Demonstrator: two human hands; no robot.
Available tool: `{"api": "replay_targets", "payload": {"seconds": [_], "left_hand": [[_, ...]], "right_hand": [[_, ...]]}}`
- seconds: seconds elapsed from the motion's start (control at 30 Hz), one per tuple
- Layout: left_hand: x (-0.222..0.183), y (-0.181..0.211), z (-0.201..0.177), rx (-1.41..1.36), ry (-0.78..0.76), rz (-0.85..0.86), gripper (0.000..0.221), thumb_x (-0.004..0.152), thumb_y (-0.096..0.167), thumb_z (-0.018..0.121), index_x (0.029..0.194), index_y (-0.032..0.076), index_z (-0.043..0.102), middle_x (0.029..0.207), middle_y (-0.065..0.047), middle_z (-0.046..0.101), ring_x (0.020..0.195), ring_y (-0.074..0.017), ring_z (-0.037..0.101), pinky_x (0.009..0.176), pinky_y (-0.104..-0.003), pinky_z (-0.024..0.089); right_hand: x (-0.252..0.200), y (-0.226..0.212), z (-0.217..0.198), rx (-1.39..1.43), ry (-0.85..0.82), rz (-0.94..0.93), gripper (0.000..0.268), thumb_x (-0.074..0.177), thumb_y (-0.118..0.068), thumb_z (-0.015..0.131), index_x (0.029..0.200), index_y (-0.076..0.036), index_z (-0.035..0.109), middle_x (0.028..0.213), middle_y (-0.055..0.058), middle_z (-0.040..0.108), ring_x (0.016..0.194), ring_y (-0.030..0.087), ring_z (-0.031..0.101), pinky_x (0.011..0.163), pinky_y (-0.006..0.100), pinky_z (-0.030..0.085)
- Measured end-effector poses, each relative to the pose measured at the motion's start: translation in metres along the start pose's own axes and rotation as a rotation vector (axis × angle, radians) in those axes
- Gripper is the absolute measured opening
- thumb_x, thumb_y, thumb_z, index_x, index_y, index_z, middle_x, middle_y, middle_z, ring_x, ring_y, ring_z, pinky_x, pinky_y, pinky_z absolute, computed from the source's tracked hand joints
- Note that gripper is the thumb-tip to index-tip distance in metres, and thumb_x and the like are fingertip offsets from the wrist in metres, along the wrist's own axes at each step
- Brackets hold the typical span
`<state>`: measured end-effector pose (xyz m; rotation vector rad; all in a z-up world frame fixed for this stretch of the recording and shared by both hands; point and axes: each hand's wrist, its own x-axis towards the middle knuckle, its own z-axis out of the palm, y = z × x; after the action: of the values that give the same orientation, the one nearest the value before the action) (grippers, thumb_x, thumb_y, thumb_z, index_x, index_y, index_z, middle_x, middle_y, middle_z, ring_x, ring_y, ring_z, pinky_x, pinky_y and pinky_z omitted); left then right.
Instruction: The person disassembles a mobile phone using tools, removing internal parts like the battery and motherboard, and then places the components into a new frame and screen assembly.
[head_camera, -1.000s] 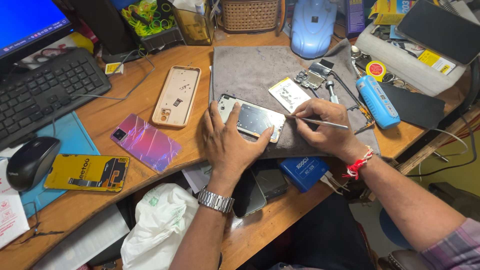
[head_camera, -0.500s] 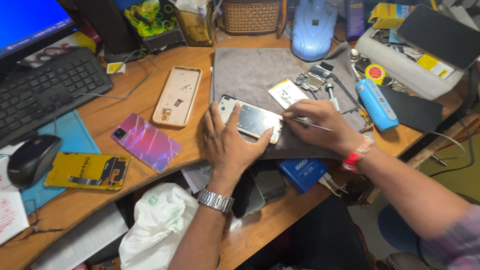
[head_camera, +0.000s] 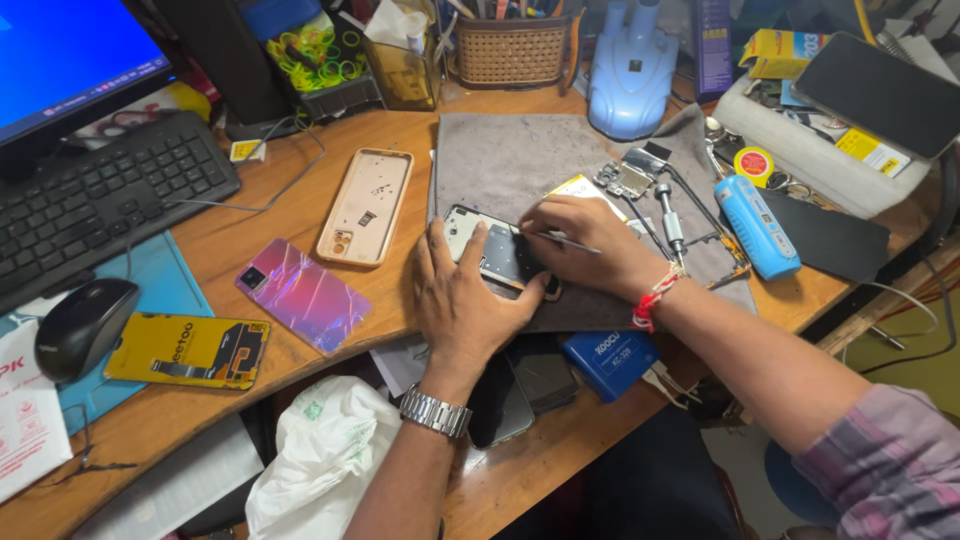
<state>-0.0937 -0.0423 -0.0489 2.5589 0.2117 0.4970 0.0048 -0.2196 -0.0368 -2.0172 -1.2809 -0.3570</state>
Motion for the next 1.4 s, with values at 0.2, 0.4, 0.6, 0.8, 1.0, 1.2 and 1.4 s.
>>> {"api": "replay_targets", "payload": {"seconds": [0.2,0.4,0.6,0.8,1.0,1.2,1.4], "left_hand": [[0.0,-0.002,0.001,0.009,0.035,0.025,0.09,0.066,0.065,0.082,0.135,0.01,0.063,0.152,-0.029,0.036,0.143,-0.0469,0.031,0.113,-0.054,0.034],[-0.001,0.0,0.0,0.011,0.038,0.016,0.095,0.062,0.067,0.083,0.136,0.01,0.063,0.151,-0.03,0.035,0.142,-0.0481,0.03,0.114,-0.053,0.032],[-0.002,0.001,-0.001,0.016,0.031,0.015,0.098,0.063,0.069,0.082,0.134,0.006,0.06,0.152,-0.028,0.037,0.143,-0.0466,0.032,0.116,-0.053,0.031],[-0.002,-0.005,0.006,0.024,0.067,0.066,0.093,0.069,0.068,0.079,0.138,0.01,0.06,0.152,-0.03,0.036,0.142,-0.0483,0.031,0.114,-0.056,0.031],[-0.003,-0.008,0.012,0.007,0.087,0.061,0.093,0.072,0.067,0.078,0.141,0.009,0.056,0.154,-0.027,0.035,0.145,-0.0466,0.026,0.114,-0.059,0.025],[0.012,-0.018,-0.005,-0.133,0.004,0.284,0.086,0.072,0.047,0.08,0.144,0.008,0.053,0.154,-0.027,0.039,0.149,-0.0437,0.026,0.123,-0.053,0.019],[0.036,-0.014,-0.028,0.155,-0.32,0.539,0.092,0.06,0.02,0.077,0.148,0.017,0.048,0.154,-0.019,0.04,0.148,-0.0397,0.026,0.123,-0.052,0.012]], "right_hand": [[-0.019,-0.018,-0.024,-0.052,0.025,0.133,0.008,0.086,-0.007,0.075,0.093,-0.004,0.073,0.086,0.011,0.075,0.078,0.025,0.076,0.068,0.033,0.058],[0.009,0.016,0.026,0.018,0.041,0.054,0.011,0.084,-0.004,0.073,0.095,-0.002,0.071,0.087,0.015,0.073,0.081,0.031,0.073,0.071,0.038,0.057],[0.051,0.021,0.055,0.107,0.069,0.219,0.012,0.085,-0.009,0.073,0.095,-0.003,0.076,0.089,0.013,0.076,0.082,0.025,0.074,0.074,0.034,0.058],[-0.012,-0.012,-0.085,0.673,0.367,0.373,0.015,0.101,-0.004,0.066,0.114,0.003,0.071,0.11,0.019,0.075,0.101,0.021,0.074,0.092,0.031,0.061],[-0.109,-0.008,-0.167,0.188,0.237,0.771,0.018,0.092,-0.001,0.072,0.108,0.007,0.069,0.104,0.017,0.075,0.094,0.019,0.072,0.088,0.031,0.056],[-0.136,0.001,-0.142,-0.326,-0.164,1.163,0.035,0.084,-0.034,0.08,0.11,-0.012,0.076,0.078,0.013,0.078,0.073,0.028,0.074,0.069,0.042,0.057],[-0.11,-0.017,-0.124,-0.598,-0.193,1.088,0.03,0.077,-0.043,0.081,0.098,-0.022,0.084,0.09,0.013,0.078,0.086,0.033,0.074,0.083,0.044,0.057]]}}
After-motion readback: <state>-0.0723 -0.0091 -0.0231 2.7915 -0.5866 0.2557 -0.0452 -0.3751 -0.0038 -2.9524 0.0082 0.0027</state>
